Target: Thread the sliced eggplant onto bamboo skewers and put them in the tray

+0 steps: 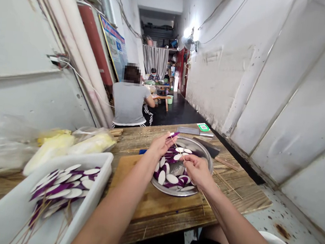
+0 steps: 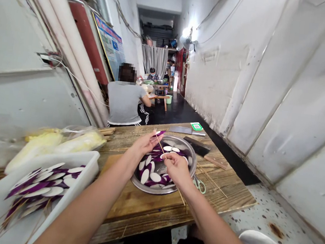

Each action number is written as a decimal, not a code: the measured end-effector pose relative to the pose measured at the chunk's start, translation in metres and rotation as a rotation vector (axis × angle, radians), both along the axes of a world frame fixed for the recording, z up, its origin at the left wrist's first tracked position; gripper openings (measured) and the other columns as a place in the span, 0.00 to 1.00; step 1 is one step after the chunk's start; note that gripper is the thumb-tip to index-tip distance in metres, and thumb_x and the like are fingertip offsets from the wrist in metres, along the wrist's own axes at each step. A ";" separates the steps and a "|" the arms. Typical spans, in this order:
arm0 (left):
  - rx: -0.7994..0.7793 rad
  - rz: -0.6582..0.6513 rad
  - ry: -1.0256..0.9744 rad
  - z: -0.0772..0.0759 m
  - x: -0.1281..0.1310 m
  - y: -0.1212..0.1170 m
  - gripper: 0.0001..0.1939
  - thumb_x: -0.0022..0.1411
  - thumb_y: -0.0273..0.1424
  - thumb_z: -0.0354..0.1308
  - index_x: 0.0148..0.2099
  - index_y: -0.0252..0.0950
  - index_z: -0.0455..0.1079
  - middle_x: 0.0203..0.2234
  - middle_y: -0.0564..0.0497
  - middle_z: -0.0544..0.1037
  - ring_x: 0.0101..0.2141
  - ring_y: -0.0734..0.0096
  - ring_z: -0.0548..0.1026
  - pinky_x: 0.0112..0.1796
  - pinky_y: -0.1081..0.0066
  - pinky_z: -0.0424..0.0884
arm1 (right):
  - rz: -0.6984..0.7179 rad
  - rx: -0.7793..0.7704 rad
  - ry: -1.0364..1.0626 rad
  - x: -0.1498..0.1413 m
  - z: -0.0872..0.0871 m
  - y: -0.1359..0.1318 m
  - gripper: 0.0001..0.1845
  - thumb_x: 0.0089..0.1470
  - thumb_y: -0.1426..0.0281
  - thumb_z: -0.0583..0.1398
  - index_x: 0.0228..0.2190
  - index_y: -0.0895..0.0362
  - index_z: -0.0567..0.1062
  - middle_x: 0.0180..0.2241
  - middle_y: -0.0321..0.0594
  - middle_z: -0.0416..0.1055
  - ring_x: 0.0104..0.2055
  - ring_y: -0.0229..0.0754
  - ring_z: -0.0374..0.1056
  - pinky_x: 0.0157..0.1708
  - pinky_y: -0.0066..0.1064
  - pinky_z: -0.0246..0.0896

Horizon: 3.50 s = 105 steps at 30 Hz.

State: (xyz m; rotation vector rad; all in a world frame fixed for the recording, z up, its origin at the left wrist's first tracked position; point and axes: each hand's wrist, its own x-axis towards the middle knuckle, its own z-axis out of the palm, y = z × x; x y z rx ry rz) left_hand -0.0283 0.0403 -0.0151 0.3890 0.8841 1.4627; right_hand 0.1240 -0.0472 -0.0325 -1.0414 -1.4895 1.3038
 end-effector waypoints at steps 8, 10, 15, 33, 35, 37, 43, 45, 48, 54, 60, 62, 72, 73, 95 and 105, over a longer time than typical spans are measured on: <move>-0.010 0.033 -0.011 0.000 -0.003 0.003 0.02 0.57 0.21 0.55 0.34 0.27 0.63 0.30 0.40 0.75 0.32 0.66 0.77 0.31 0.73 0.75 | -0.084 0.138 -0.115 0.000 -0.008 0.005 0.19 0.49 0.61 0.54 0.34 0.60 0.76 0.13 0.29 0.54 0.15 0.30 0.45 0.16 0.23 0.41; -0.011 0.036 -0.011 -0.001 -0.003 0.004 0.02 0.57 0.21 0.54 0.35 0.27 0.63 0.30 0.40 0.75 0.32 0.65 0.77 0.32 0.72 0.75 | -0.086 0.151 -0.144 0.000 -0.007 0.005 0.19 0.49 0.61 0.53 0.35 0.61 0.76 0.14 0.30 0.55 0.16 0.31 0.46 0.16 0.24 0.42; -0.004 0.026 0.001 -0.004 -0.004 0.005 0.02 0.58 0.21 0.53 0.35 0.27 0.63 0.30 0.38 0.75 0.32 0.63 0.77 0.32 0.71 0.75 | -0.098 0.148 -0.166 0.001 -0.005 0.004 0.21 0.50 0.61 0.53 0.36 0.62 0.77 0.14 0.30 0.54 0.17 0.31 0.46 0.17 0.24 0.42; 0.011 0.038 0.019 -0.002 -0.002 0.003 0.01 0.57 0.19 0.54 0.34 0.26 0.64 0.28 0.40 0.76 0.31 0.65 0.77 0.32 0.72 0.75 | -0.105 0.219 -0.179 0.000 -0.004 0.005 0.18 0.50 0.63 0.53 0.30 0.61 0.78 0.20 0.36 0.66 0.21 0.34 0.55 0.21 0.25 0.48; 0.007 0.030 0.008 -0.002 -0.002 0.003 0.02 0.56 0.19 0.55 0.34 0.27 0.64 0.28 0.40 0.76 0.30 0.66 0.77 0.32 0.72 0.75 | -0.113 0.232 -0.184 0.000 -0.004 0.005 0.18 0.50 0.63 0.53 0.32 0.62 0.78 0.23 0.37 0.68 0.23 0.35 0.58 0.22 0.25 0.49; 0.009 0.028 0.005 -0.002 -0.002 0.002 0.02 0.56 0.19 0.55 0.34 0.26 0.64 0.28 0.40 0.76 0.30 0.66 0.77 0.31 0.73 0.75 | -0.115 0.242 -0.191 0.000 -0.005 0.005 0.18 0.50 0.63 0.53 0.33 0.62 0.78 0.23 0.38 0.69 0.23 0.36 0.58 0.22 0.25 0.50; 0.036 0.020 0.036 -0.002 -0.001 0.000 0.02 0.56 0.18 0.54 0.33 0.26 0.65 0.28 0.39 0.76 0.29 0.66 0.77 0.31 0.72 0.75 | -0.101 0.263 -0.206 0.000 -0.008 0.006 0.18 0.51 0.63 0.51 0.29 0.61 0.77 0.18 0.34 0.63 0.19 0.34 0.54 0.20 0.25 0.48; 0.037 0.019 0.042 -0.001 -0.001 -0.001 0.02 0.56 0.18 0.54 0.33 0.26 0.65 0.28 0.39 0.76 0.29 0.66 0.77 0.32 0.71 0.75 | -0.097 0.259 -0.212 0.000 -0.009 0.006 0.17 0.51 0.64 0.51 0.30 0.61 0.76 0.18 0.33 0.62 0.18 0.33 0.52 0.20 0.25 0.47; 0.046 0.027 0.064 -0.001 0.000 -0.002 0.02 0.55 0.18 0.55 0.33 0.26 0.65 0.28 0.40 0.76 0.30 0.65 0.77 0.33 0.70 0.75 | -0.090 0.252 -0.228 0.000 -0.010 0.006 0.17 0.51 0.65 0.50 0.31 0.61 0.76 0.17 0.33 0.61 0.18 0.33 0.51 0.19 0.25 0.47; 0.065 0.018 0.132 0.000 0.002 -0.004 0.02 0.56 0.18 0.55 0.31 0.26 0.65 0.27 0.40 0.76 0.30 0.63 0.77 0.35 0.67 0.74 | -0.095 0.277 -0.271 -0.001 -0.007 0.004 0.18 0.52 0.65 0.49 0.29 0.60 0.76 0.16 0.33 0.61 0.19 0.34 0.53 0.20 0.24 0.48; 0.092 0.034 0.188 0.001 0.005 -0.008 0.04 0.54 0.19 0.57 0.30 0.27 0.64 0.26 0.42 0.75 0.30 0.64 0.77 0.37 0.64 0.74 | -0.088 0.302 -0.295 -0.002 -0.003 0.003 0.17 0.51 0.69 0.49 0.27 0.61 0.76 0.18 0.36 0.64 0.22 0.35 0.59 0.21 0.24 0.50; 0.100 0.037 0.203 0.002 0.007 -0.010 0.05 0.53 0.19 0.58 0.29 0.27 0.64 0.25 0.43 0.75 0.30 0.65 0.77 0.38 0.64 0.74 | -0.088 0.300 -0.303 -0.002 -0.003 0.003 0.17 0.51 0.70 0.48 0.27 0.61 0.76 0.18 0.36 0.65 0.23 0.36 0.59 0.21 0.24 0.50; 0.074 0.005 0.207 0.005 0.011 -0.013 0.05 0.51 0.18 0.59 0.28 0.27 0.65 0.24 0.42 0.75 0.29 0.63 0.77 0.35 0.65 0.75 | -0.108 0.302 -0.354 -0.004 -0.003 0.001 0.17 0.51 0.71 0.48 0.30 0.61 0.76 0.18 0.36 0.65 0.22 0.35 0.58 0.21 0.24 0.50; 0.072 0.000 0.215 0.004 0.011 -0.013 0.05 0.52 0.18 0.59 0.28 0.26 0.65 0.23 0.42 0.75 0.29 0.63 0.77 0.35 0.65 0.75 | -0.113 0.305 -0.356 -0.004 -0.003 0.001 0.17 0.51 0.72 0.48 0.30 0.61 0.76 0.18 0.36 0.65 0.22 0.35 0.58 0.21 0.24 0.50; 0.088 -0.101 0.201 0.004 0.017 -0.015 0.07 0.51 0.18 0.59 0.25 0.27 0.65 0.24 0.42 0.75 0.30 0.62 0.77 0.38 0.63 0.73 | -0.150 0.282 -0.374 -0.007 -0.003 0.002 0.16 0.52 0.73 0.47 0.29 0.62 0.75 0.18 0.36 0.65 0.22 0.37 0.60 0.24 0.26 0.53; 0.074 -0.332 0.300 0.005 0.028 -0.027 0.04 0.50 0.19 0.60 0.26 0.27 0.67 0.23 0.42 0.76 0.28 0.63 0.77 0.31 0.68 0.74 | -0.238 0.260 -0.330 -0.005 -0.005 0.008 0.15 0.52 0.72 0.48 0.27 0.60 0.73 0.17 0.37 0.66 0.21 0.36 0.61 0.24 0.26 0.55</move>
